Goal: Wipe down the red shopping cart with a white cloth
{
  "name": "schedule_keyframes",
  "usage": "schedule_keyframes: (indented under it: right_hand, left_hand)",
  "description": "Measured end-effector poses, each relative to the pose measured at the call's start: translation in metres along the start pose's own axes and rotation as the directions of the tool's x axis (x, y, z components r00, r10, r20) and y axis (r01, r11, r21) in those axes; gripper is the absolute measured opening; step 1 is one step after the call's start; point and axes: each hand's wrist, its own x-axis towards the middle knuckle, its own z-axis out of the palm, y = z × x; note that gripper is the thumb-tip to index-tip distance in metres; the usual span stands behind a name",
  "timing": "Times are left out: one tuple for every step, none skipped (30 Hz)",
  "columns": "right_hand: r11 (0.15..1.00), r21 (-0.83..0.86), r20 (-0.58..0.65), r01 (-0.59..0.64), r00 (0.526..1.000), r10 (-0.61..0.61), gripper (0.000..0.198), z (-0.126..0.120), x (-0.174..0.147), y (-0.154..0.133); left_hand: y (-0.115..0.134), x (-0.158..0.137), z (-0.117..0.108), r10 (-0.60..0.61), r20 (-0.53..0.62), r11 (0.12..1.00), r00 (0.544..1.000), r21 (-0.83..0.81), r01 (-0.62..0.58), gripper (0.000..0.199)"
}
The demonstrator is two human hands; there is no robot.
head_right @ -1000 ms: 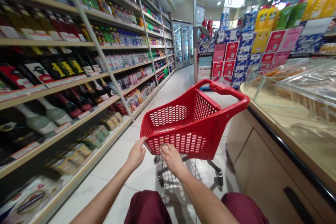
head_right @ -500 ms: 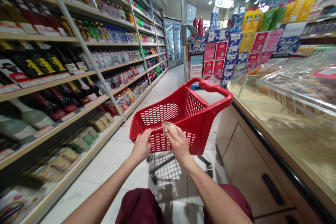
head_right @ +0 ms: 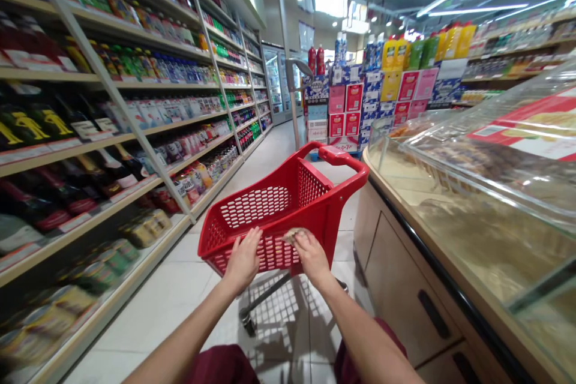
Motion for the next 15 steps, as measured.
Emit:
schedule_keyframes:
  right_hand:
    - [1.000, -0.012, 0.014, 0.010, 1.000, -0.010, 0.029, -0.001, -0.005, 0.003]
    - [0.999, -0.029, 0.022, 0.020, 1.000, -0.019, 0.029, -0.003, -0.008, 0.007]
    - [0.999, -0.042, 0.025, 0.024, 0.999, -0.023, 0.030, -0.005, -0.009, 0.011]
    - [0.998, -0.056, 0.018, 0.017, 1.000, -0.016, 0.031, -0.007, -0.008, 0.015]
    - [0.997, -0.080, 0.002, 0.002, 1.000, -0.002, 0.032, -0.010, -0.006, 0.019]
    - [0.993, -0.113, -0.020, -0.017, 1.000, 0.015, 0.034, -0.013, -0.003, 0.024]
    - [0.988, -0.149, -0.042, -0.036, 0.999, 0.030, 0.036, -0.016, -0.001, 0.029]
    - [0.982, -0.182, -0.058, -0.049, 0.998, 0.039, 0.037, -0.018, -0.001, 0.034]
    - [0.977, -0.208, -0.063, -0.051, 0.997, 0.039, 0.037, -0.020, -0.003, 0.038]
    - [0.974, -0.222, -0.055, -0.041, 0.998, 0.030, 0.037, -0.022, -0.006, 0.040]
    - [0.974, -0.223, -0.036, -0.022, 0.999, 0.014, 0.036, -0.024, -0.011, 0.042]
    - [0.976, -0.219, -0.015, -0.003, 1.000, 0.000, 0.035, -0.027, -0.015, 0.043]
    - [0.976, -0.217, -0.001, 0.015, 1.000, -0.015, 0.034, -0.030, -0.017, 0.044]
    - [0.975, -0.219, -0.002, 0.025, 1.000, -0.027, 0.034, -0.036, -0.016, 0.045]
    - [0.974, -0.225, -0.022, 0.024, 0.999, -0.030, 0.034, -0.042, -0.012, 0.046]
  left_hand:
    - [0.001, 0.000, 0.001, 0.000, 0.001, 1.000, 1.000, 0.006, 0.000, 0.058]
    - [0.002, 0.001, 0.001, 0.000, 0.000, 1.000, 1.000, 0.011, 0.000, 0.058]
    - [0.004, 0.001, 0.001, -0.002, -0.002, 1.000, 1.000, 0.015, 0.002, 0.058]
    - [0.005, 0.002, 0.001, -0.003, -0.005, 1.000, 1.000, 0.017, 0.003, 0.058]
    - [0.007, 0.003, 0.001, 0.000, -0.010, 1.000, 1.000, 0.018, 0.000, 0.059]
    - [0.009, 0.004, 0.000, 0.005, -0.014, 1.000, 1.000, 0.020, -0.005, 0.059]
    - [0.011, 0.006, 0.000, 0.010, -0.014, 1.000, 1.000, 0.022, -0.009, 0.060]
    - [0.013, 0.007, 0.000, 0.014, -0.010, 1.000, 1.000, 0.025, -0.014, 0.060]
    - [0.014, 0.008, 0.000, 0.017, -0.002, 0.999, 1.000, 0.029, -0.017, 0.060]
    - [0.015, 0.009, 0.000, 0.018, 0.008, 0.999, 1.000, 0.033, -0.018, 0.061]
    - [0.016, 0.009, 0.001, 0.016, 0.016, 0.999, 1.000, 0.038, -0.017, 0.061]
    - [0.016, 0.009, 0.002, 0.018, 0.021, 0.999, 1.000, 0.043, -0.019, 0.061]
    - [0.016, 0.009, 0.002, 0.024, 0.022, 0.999, 0.999, 0.047, -0.025, 0.061]
    - [0.016, 0.009, 0.003, 0.028, 0.020, 0.998, 0.999, 0.051, -0.029, 0.061]
    - [0.016, 0.009, 0.004, 0.025, 0.015, 0.998, 1.000, 0.054, -0.026, 0.061]
